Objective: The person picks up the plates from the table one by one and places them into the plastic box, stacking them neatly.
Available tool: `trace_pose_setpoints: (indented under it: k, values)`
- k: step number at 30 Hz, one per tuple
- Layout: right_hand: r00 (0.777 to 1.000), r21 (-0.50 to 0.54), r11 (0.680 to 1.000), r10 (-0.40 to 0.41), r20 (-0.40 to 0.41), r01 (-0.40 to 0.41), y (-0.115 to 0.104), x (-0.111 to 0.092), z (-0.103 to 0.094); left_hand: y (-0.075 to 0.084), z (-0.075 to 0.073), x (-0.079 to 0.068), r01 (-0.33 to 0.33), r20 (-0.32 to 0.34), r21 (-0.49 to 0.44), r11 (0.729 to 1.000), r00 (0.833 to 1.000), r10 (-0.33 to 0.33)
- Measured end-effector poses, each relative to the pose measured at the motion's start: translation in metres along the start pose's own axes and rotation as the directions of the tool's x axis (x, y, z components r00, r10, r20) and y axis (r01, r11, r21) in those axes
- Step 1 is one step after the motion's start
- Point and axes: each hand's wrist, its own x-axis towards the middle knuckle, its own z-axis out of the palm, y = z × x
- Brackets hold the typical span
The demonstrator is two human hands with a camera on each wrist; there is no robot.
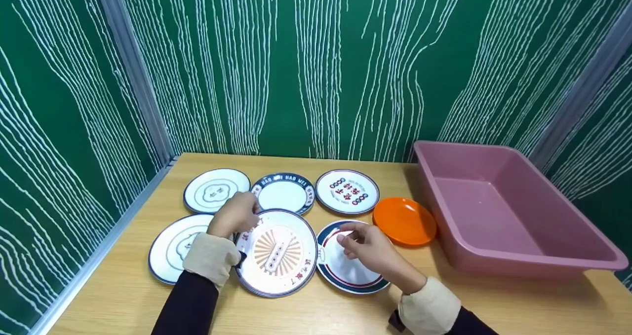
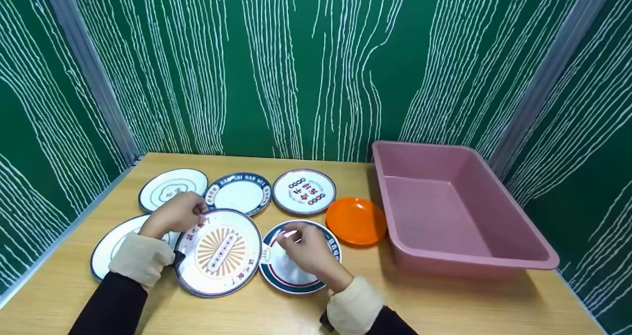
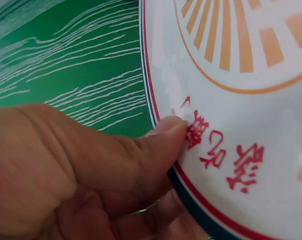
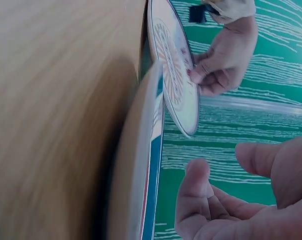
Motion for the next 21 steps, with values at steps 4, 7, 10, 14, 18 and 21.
trace_pose_setpoints:
  k: [4, 7, 10, 14, 18, 21]
  values:
    - [1.000, 0.002, 1.000, -0.006, 0.004, 0.006, -0.001, -0.002, 0.002, 0.000, -0.007, -0.002, -0.057, -0.008, -0.028, 0.998, 0.998, 0.057]
    - [0.999, 0.005, 1.000, -0.030, 0.011, 0.030, -0.001, -0.003, 0.004, 0.001, -0.009, -0.004, -0.074, -0.014, -0.044, 0.996, 0.997, 0.074]
    - [0.999, -0.013, 0.999, -0.053, 0.009, 0.053, -0.001, -0.004, 0.005, 0.004, -0.011, -0.006, -0.084, -0.019, -0.069, 0.994, 0.996, 0.083]
    - [0.999, -0.022, 0.999, -0.049, 0.010, 0.049, -0.002, -0.004, 0.006, 0.008, -0.012, -0.007, -0.095, -0.035, -0.097, 0.991, 0.995, 0.092]
    - [0.998, -0.016, 0.999, -0.049, 0.027, 0.050, -0.001, -0.003, 0.007, 0.011, -0.011, -0.006, -0.090, -0.049, -0.147, 0.985, 0.995, 0.084]
    - [0.996, 0.002, 0.997, -0.076, 0.039, 0.076, 0.000, -0.002, 0.007, 0.013, -0.010, -0.007, -0.098, -0.065, -0.199, 0.975, 0.994, 0.086]
